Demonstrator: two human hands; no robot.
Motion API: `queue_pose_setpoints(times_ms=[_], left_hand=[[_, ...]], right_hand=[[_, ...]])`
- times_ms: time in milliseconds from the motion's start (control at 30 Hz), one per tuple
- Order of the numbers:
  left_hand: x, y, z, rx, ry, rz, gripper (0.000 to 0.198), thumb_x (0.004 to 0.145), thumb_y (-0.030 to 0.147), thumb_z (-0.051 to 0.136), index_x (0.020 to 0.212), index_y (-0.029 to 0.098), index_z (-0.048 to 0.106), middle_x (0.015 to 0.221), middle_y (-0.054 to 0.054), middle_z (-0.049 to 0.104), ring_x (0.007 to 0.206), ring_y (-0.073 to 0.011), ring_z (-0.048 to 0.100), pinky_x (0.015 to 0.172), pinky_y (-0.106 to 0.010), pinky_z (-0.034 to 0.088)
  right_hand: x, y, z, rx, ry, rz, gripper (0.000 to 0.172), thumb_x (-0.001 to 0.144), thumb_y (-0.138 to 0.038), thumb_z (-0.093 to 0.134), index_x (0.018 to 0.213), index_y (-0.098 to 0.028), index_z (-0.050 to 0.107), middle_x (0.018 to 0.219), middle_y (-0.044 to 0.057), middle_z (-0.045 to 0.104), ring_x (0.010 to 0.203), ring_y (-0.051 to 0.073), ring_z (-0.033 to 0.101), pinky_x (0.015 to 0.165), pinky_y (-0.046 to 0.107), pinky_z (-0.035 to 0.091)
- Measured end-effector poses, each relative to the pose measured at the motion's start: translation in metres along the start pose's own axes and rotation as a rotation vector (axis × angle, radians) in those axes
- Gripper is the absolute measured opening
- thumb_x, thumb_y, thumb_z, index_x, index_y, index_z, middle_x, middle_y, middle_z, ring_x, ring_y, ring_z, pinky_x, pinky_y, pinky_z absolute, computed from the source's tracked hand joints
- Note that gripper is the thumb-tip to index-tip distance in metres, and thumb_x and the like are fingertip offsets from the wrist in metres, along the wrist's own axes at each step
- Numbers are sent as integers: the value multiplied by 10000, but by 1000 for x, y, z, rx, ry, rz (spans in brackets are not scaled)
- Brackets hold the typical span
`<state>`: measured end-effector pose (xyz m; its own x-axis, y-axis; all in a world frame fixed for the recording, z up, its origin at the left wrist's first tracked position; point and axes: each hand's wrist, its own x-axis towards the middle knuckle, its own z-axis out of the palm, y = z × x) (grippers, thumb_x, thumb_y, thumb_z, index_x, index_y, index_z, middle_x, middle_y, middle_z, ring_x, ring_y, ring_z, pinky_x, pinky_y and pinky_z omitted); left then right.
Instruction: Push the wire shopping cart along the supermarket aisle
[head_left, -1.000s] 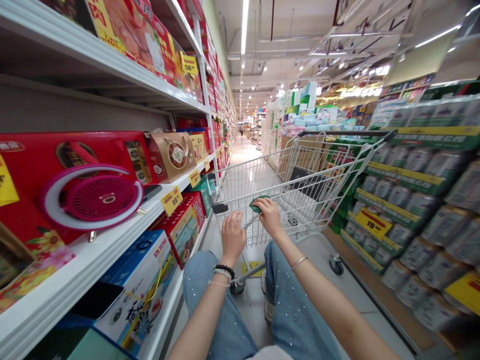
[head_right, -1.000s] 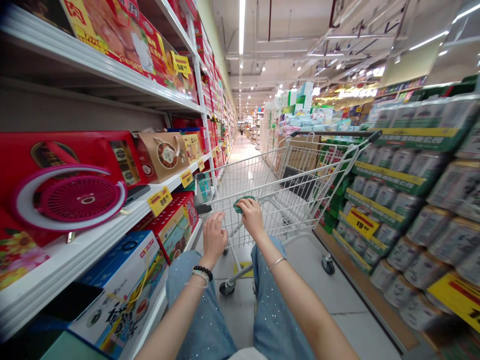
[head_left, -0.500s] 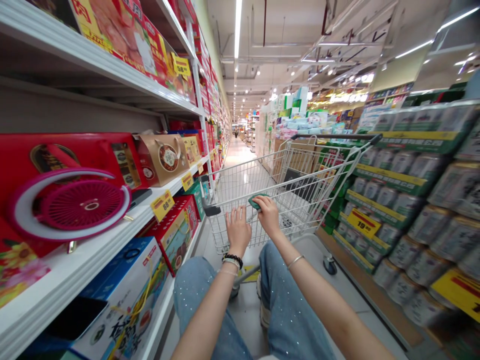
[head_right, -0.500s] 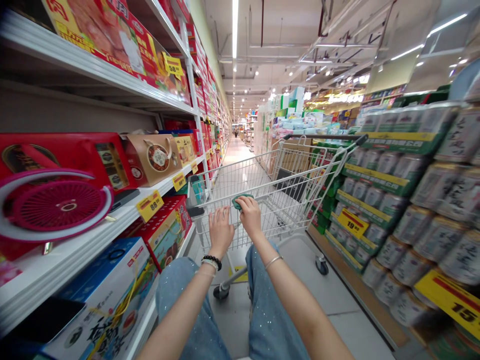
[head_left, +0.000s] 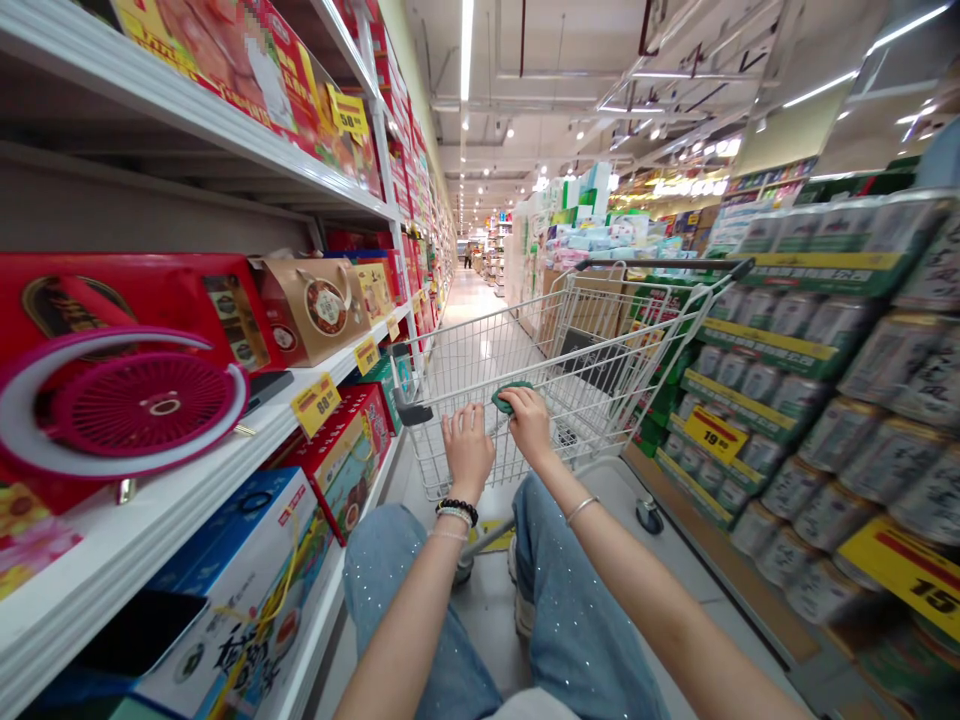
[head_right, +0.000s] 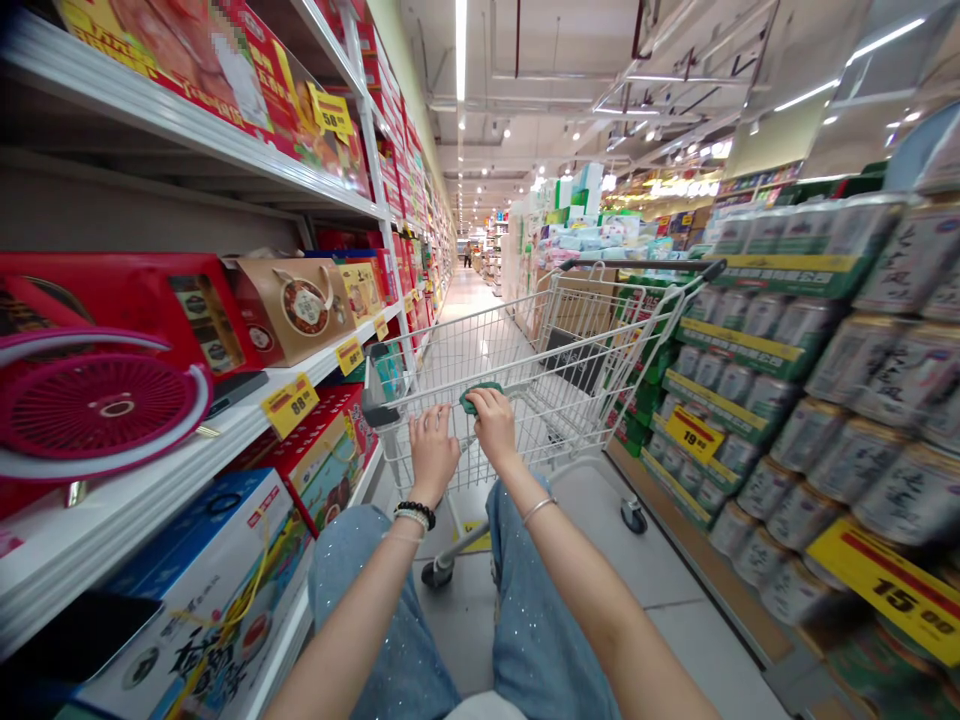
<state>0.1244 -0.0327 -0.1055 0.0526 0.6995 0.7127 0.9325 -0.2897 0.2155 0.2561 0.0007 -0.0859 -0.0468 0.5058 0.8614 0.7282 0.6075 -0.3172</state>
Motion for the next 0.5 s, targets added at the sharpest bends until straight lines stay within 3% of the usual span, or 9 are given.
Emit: queue_pose_setpoints(times_ms=[133,267,500], left_hand=[[-1,-4,0,-17,8,-1,576,782,72,445,1351,143,507,1343,-144,585,1290,-290,480,1179,-562,241],[-2,-8,2,-13,-12,3,594,781,65,439,1370,133,485,1363,-143,571,1306,-279,470,1191,-552,224],[-4,-12,-2,-24,-18,-4,611,763,43,436,1360,153,499,1366,-135,576,1305,-271,475,1189,-554,238]], right_hand=[[0,-5,-1,18,-86,-50,485,704,38,402,997,-222,688,1028,63,711,1049,230,580,949,387,449],[-3,-12,5,17,-14,-21,500,706,34,395,1038,-211,679,1082,70,701,1077,235,555,964,400,439],[-2,-10,4,32,-14,-24,509,685,32,396,1024,-216,684,1060,69,697,1047,237,547,950,398,435]])
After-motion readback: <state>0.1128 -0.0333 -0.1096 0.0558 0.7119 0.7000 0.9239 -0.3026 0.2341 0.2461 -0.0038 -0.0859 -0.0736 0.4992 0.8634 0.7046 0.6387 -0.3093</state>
